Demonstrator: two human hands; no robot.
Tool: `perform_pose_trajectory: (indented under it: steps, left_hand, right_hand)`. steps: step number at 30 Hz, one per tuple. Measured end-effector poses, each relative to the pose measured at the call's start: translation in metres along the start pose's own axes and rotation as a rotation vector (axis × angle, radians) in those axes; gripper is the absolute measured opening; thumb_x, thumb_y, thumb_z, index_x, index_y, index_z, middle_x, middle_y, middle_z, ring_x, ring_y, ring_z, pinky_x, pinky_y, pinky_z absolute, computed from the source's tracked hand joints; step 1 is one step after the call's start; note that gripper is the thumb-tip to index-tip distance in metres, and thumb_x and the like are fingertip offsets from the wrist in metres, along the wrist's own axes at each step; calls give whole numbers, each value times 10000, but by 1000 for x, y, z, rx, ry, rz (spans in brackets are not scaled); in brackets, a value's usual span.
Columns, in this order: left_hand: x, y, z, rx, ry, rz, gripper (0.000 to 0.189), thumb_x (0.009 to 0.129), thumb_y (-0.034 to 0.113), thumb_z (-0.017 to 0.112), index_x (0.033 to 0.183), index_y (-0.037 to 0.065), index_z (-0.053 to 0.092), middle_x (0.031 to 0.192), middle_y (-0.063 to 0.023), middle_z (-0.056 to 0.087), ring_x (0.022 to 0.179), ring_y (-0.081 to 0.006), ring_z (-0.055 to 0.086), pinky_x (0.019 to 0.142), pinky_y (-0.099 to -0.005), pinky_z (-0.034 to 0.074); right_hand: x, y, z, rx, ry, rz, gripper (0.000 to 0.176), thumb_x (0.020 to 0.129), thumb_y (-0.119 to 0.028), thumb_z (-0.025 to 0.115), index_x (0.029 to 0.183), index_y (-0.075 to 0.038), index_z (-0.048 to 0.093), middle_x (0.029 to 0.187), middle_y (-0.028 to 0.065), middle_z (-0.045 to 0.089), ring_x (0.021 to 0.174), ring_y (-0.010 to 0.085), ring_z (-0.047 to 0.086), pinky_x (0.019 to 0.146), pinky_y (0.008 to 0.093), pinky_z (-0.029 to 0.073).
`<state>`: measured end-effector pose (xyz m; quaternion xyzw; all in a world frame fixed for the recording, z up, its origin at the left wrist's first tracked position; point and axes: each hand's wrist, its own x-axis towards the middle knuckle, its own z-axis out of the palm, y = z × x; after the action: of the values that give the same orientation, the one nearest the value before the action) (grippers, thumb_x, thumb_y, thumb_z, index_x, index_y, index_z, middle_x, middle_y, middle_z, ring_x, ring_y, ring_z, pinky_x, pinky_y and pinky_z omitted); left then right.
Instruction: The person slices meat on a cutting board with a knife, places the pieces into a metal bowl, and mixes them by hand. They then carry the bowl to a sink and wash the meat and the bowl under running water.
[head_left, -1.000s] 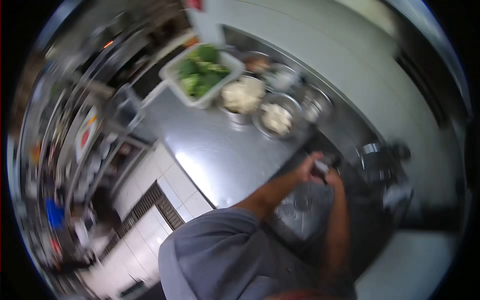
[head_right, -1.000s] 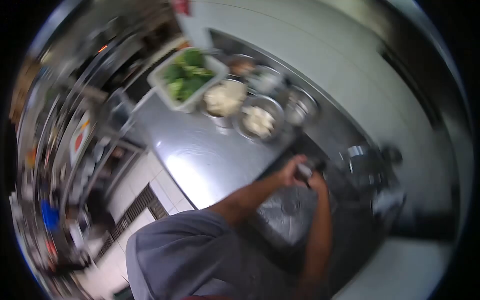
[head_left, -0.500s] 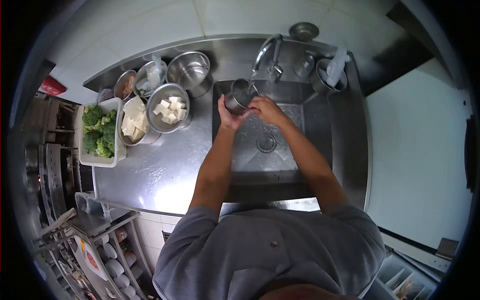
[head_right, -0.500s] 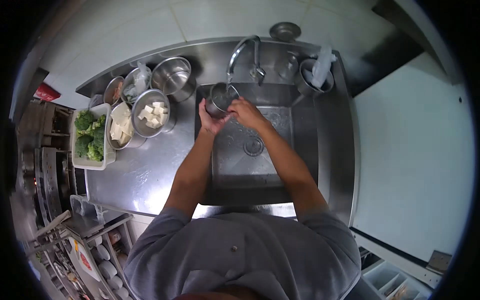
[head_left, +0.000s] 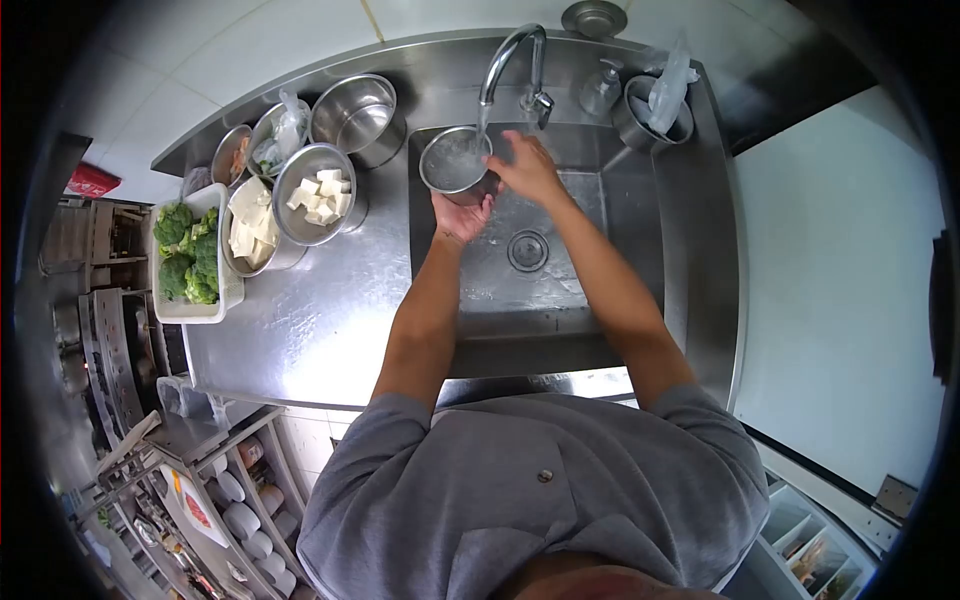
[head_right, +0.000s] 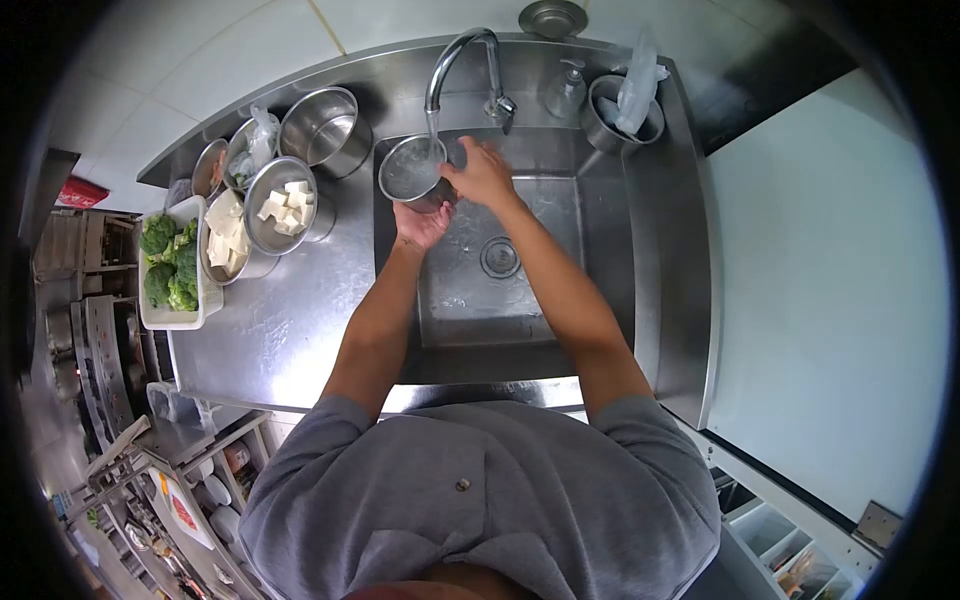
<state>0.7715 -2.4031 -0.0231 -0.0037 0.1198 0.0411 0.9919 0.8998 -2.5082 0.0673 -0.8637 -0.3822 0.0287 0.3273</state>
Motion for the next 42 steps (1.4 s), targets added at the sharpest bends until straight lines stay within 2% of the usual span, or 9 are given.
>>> perform_pose_trajectory:
  steps: [1,3,5,12,14,18,26,37,42]
  left_hand:
    - [0,-6,4,35,14,-34,764,894,677,339,1278,40,515,1166,-206,590,970,-321,634,710,-370,612]
    - [6,-12,2,68,26,-68,698,927,629,339,1270,50,524,1134,-205,601,916,-303,649,706,-375,610]
    - [10,-14,-22,499,423,-78,734,940,633,343,1288,5,494,1197,-180,592,1044,-321,613,757,-405,603]
    - [1,-22,36,655,557,304,474,974,431,458,1228,39,536,1126,-157,650,962,-281,663,804,-442,564]
    - [5,-20,26,1669,713,719,298,900,209,596,1118,9,554,966,-211,690,877,-331,693,767,-466,535]
    - [14,0,9,2223,685,581,272,790,49,619,1041,-29,548,885,-294,654,893,-466,632,783,-527,485]
    - [12,-11,-9,2096,599,616,278,769,72,654,1005,-42,563,897,-282,664,921,-468,634,803,-509,507]
    - [18,-10,2,2186,789,284,427,812,224,711,1137,-35,609,1111,-285,639,1064,-424,614,865,-469,506]
    - [15,-17,-8,2075,696,410,345,837,157,638,1095,-64,579,1000,-310,656,1007,-451,627,869,-494,495]
  right_hand:
    - [3,-9,-10,0,-2,5,362,758,-138,746,1049,23,604,935,168,660,852,219,667,691,365,532]
    - [18,-27,-33,352,-488,441,397,765,-102,711,1077,90,557,962,256,662,888,271,698,740,411,555]
    - [19,-37,-37,313,-451,440,376,764,-86,699,1057,97,549,941,278,656,900,319,690,773,436,551]
    - [3,-8,0,-33,-111,66,325,747,7,650,1014,71,477,1006,304,624,923,455,641,808,504,530]
    - [0,-16,-6,-105,-182,25,333,760,-4,649,1038,51,475,1024,280,626,940,445,647,809,485,542]
    - [-2,-19,-1,-209,-252,-39,339,770,-8,647,1060,25,476,1046,256,626,938,421,664,791,467,559]
    - [-19,-25,1,-200,-232,-148,310,748,25,634,1015,49,480,992,271,619,862,426,672,738,483,566]
    - [-25,-32,4,-305,-238,-224,163,832,-23,566,961,43,491,962,251,609,764,402,691,635,452,582]
    - [-23,-30,6,-360,-209,-263,162,844,-44,564,967,33,492,956,237,611,760,386,699,636,440,585]
